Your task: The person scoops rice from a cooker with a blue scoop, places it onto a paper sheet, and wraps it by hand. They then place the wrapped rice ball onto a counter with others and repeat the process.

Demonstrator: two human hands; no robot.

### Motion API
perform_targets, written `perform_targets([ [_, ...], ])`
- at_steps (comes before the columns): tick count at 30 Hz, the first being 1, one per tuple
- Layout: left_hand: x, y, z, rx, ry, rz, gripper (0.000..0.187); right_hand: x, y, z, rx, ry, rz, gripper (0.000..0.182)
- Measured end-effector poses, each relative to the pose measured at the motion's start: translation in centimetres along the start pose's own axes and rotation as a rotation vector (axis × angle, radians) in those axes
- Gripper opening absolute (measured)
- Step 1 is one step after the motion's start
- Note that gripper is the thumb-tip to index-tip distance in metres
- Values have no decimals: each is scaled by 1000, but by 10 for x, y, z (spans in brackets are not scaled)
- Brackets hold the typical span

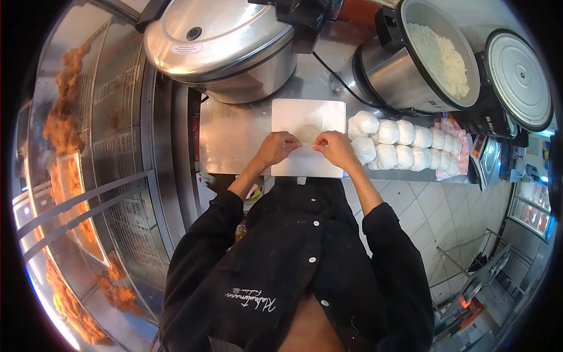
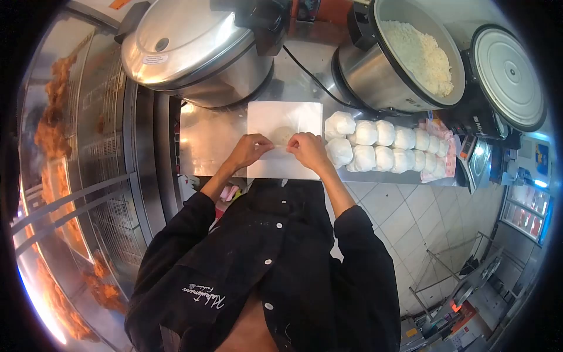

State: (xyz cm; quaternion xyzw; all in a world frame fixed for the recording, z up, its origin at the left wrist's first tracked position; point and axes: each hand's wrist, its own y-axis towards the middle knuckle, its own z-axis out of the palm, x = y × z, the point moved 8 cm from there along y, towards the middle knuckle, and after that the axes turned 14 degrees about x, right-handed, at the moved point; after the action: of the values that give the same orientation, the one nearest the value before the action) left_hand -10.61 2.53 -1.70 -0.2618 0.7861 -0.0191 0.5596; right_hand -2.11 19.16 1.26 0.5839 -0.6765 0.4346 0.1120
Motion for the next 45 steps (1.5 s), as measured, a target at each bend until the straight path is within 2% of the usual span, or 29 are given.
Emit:
perform_targets([
  [2, -6, 1, -7, -65, 71, 43, 21, -5, 4, -2, 11, 118, 0, 12],
  [6, -12, 6, -9, -89, 94, 51, 18, -10, 12, -4, -17, 48, -6, 14],
  [8, -31, 1, -15, -298, 416, 76, 29, -8, 15, -4, -68, -87, -24, 14],
  [9, -33, 1, -10, -296, 415, 74, 29, -8, 15, -2, -66, -86, -22, 14],
  [11, -63, -15, 1, -469, 666, 332, 38, 0, 15, -5, -141, -249, -55, 15],
  [12, -55, -13, 21, -327, 686, 378, 45, -1, 16, -5, -139, -249, -57, 15],
  [13, -59, -18, 28, -327, 687, 375, 45, 2, 16, -6, -154, -276, -79, 15],
  [16, -49, -18, 59, -122, 754, 226, 65, 6, 23, -16, -166, -271, -81, 15],
  [18, -47, -20, 64, -141, 779, 187, 66, 1, 37, -22, -160, -239, -55, 17],
  [20, -47, -22, 68, -153, 804, 151, 68, -2, 48, -34, -406, -285, -102, 25],
  [21, -47, -22, 69, -178, 807, 125, 69, -5, 54, -32, -404, -283, -100, 25],
  [23, -49, -22, 68, -206, 815, 100, 70, -2, 64, -28, -463, -582, -46, 33],
  [26, -47, -20, 69, -205, 805, 82, 72, -14, 73, -17, -387, -563, -51, 32],
  [30, -46, -19, 70, -218, 794, 70, 71, -22, 81, -14, -390, -589, -102, 30],
  [33, -46, -20, 71, -225, 786, 83, 71, -18, 80, -21, -397, -570, -113, 21],
  [35, -46, -20, 70, -227, 782, 94, 71, -24, 85, -21, -269, -504, -29, 20],
  [36, -46, -20, 70, -222, 773, 93, 70, -19, 82, -26, -271, -504, -27, 20],
  [38, -46, -19, 70, -216, 765, 95, 70, -4, 72, -32, -242, -486, -84, 31],
  [45, -52, -21, 63, -230, 692, 152, 68, 2, 66, -34, -329, -454, -77, 46],
])
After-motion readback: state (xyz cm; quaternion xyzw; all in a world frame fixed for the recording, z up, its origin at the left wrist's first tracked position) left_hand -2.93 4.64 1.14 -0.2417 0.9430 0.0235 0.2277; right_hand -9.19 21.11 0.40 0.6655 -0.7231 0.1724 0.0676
